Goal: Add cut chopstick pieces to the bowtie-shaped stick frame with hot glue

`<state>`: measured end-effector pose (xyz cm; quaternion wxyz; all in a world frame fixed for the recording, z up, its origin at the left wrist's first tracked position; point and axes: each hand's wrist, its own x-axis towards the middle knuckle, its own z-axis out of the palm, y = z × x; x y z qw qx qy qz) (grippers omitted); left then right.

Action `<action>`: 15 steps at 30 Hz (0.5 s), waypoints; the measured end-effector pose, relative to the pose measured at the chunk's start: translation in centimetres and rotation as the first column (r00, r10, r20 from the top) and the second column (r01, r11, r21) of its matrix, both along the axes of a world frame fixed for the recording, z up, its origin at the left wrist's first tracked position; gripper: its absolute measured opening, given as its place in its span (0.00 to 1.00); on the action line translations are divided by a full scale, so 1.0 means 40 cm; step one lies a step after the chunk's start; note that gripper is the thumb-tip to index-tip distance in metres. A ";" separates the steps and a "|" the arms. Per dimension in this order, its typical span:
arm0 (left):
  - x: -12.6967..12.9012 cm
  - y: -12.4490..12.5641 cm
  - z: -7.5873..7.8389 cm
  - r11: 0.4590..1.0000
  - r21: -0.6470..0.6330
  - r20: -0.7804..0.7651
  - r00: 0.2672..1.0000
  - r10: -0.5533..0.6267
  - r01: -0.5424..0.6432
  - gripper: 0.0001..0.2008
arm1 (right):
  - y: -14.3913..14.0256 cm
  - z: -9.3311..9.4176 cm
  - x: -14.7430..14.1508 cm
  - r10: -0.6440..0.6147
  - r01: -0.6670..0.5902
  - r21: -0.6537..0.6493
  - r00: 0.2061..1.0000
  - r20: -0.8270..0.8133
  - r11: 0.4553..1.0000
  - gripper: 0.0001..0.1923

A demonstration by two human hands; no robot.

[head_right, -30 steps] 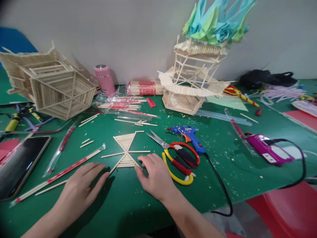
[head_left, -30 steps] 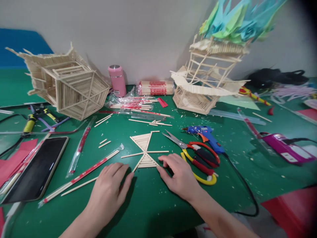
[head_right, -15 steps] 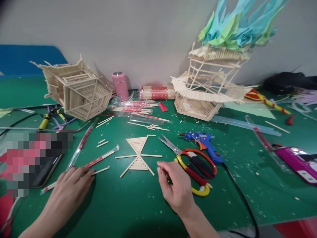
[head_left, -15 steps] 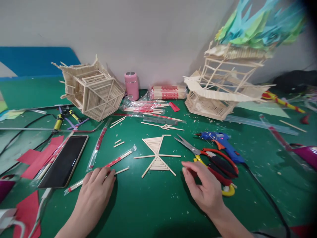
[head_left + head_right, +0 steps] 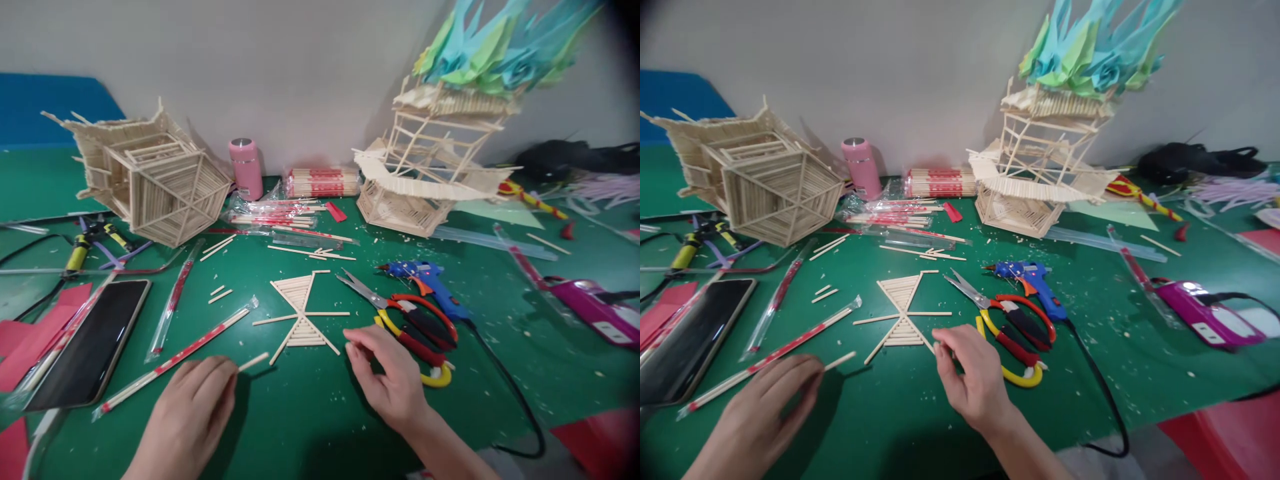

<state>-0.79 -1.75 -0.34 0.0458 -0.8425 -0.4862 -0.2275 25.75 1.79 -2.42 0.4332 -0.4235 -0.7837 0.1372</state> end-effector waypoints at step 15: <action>0.132 0.018 0.008 0.949 -0.194 0.141 0.964 -0.223 0.248 0.11 | -0.071 0.041 0.002 0.174 -0.163 -0.167 0.983 0.056 0.972 0.11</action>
